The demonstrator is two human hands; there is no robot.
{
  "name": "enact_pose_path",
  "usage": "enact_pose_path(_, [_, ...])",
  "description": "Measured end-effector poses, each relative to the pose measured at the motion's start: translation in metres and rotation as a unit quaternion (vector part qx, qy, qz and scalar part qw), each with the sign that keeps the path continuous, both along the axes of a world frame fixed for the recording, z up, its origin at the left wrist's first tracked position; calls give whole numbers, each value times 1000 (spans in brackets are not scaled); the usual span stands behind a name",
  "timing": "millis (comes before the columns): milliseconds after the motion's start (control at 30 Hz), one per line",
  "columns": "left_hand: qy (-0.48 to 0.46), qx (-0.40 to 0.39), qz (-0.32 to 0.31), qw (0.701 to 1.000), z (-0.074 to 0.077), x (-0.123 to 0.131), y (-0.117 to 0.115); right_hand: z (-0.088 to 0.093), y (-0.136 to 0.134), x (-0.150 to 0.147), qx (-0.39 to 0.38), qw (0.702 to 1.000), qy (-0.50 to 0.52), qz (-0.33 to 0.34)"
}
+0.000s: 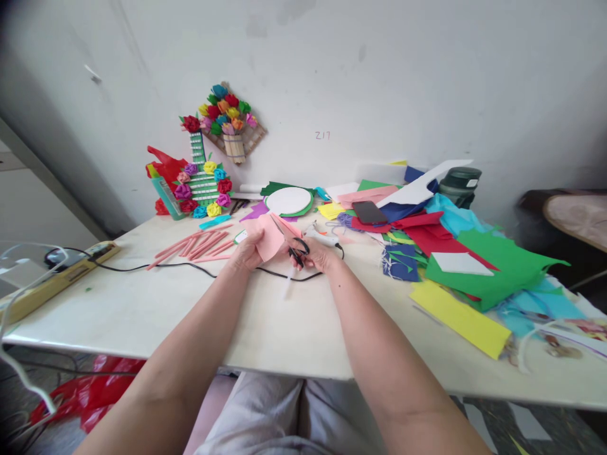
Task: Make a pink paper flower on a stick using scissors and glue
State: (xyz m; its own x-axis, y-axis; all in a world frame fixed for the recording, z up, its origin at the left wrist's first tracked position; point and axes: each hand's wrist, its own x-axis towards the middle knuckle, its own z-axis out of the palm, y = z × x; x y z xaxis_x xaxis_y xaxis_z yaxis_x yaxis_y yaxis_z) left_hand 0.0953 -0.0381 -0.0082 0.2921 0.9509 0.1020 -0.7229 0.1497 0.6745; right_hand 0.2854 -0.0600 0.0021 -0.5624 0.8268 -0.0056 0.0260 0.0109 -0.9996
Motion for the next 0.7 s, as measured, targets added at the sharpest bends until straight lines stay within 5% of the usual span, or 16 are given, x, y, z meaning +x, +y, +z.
enact_pose_path(267, [1, -34, 29, 999, 2, 2, -1, -5, 3, -5, -4, 999, 34, 3])
enact_pose_path(700, [26, -66, 79, 994, 2, -3, 3, 9, 0, 11, -4, 997, -68, 19])
